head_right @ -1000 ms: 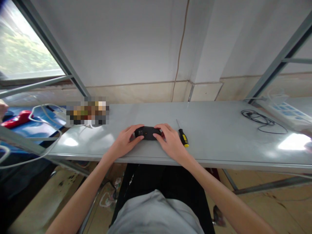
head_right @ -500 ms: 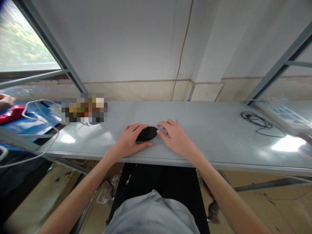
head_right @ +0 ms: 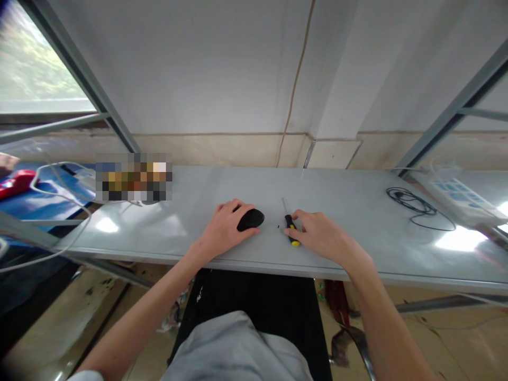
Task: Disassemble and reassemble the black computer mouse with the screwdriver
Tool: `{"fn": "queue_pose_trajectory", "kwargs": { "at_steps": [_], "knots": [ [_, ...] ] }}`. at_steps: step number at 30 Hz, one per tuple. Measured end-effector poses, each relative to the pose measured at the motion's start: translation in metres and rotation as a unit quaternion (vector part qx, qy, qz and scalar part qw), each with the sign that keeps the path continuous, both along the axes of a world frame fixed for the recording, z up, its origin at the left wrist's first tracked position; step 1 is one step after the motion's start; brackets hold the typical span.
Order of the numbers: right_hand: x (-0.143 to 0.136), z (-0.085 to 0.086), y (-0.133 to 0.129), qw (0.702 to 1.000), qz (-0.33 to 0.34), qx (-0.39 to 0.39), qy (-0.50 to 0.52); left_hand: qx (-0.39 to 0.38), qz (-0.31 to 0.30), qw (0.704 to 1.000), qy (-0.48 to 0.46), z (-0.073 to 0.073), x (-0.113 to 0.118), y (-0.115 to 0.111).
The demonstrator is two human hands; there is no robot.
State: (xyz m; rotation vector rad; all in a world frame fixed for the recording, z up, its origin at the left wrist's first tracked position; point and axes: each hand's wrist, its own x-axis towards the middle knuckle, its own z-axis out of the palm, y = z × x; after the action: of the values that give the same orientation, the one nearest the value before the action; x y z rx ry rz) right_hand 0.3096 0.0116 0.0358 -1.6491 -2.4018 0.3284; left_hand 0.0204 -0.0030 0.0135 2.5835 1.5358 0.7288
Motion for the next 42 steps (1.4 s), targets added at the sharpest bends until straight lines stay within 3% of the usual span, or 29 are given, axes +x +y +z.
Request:
{"fn": "queue_pose_trajectory", "kwargs": {
  "at_steps": [10,16,22,28,34,42],
  "knots": [
    [-0.008,-0.007,0.001,0.996,-0.024,0.08,-0.015,0.037,0.047,0.998,0.003,-0.008,0.008,-0.007],
    [-0.011,0.006,0.003,0.987,-0.061,0.146,-0.003,0.038,0.021,0.999,0.002,-0.008,0.007,-0.007],
    [-0.017,0.023,0.002,0.955,-0.062,0.246,0.151,0.037,-0.033,0.997,-0.051,-0.011,0.002,-0.007],
    [-0.021,0.033,-0.007,0.921,-0.036,0.221,0.32,0.053,-0.047,0.996,-0.056,-0.011,-0.001,-0.008],
    [-0.014,0.049,-0.019,0.929,-0.023,0.199,0.312,0.079,-0.038,0.995,-0.04,-0.014,-0.001,-0.007],
    [-0.019,0.043,-0.009,0.932,-0.006,0.18,0.315,0.103,-0.038,0.993,-0.038,-0.016,-0.001,-0.007]
  ]
}}
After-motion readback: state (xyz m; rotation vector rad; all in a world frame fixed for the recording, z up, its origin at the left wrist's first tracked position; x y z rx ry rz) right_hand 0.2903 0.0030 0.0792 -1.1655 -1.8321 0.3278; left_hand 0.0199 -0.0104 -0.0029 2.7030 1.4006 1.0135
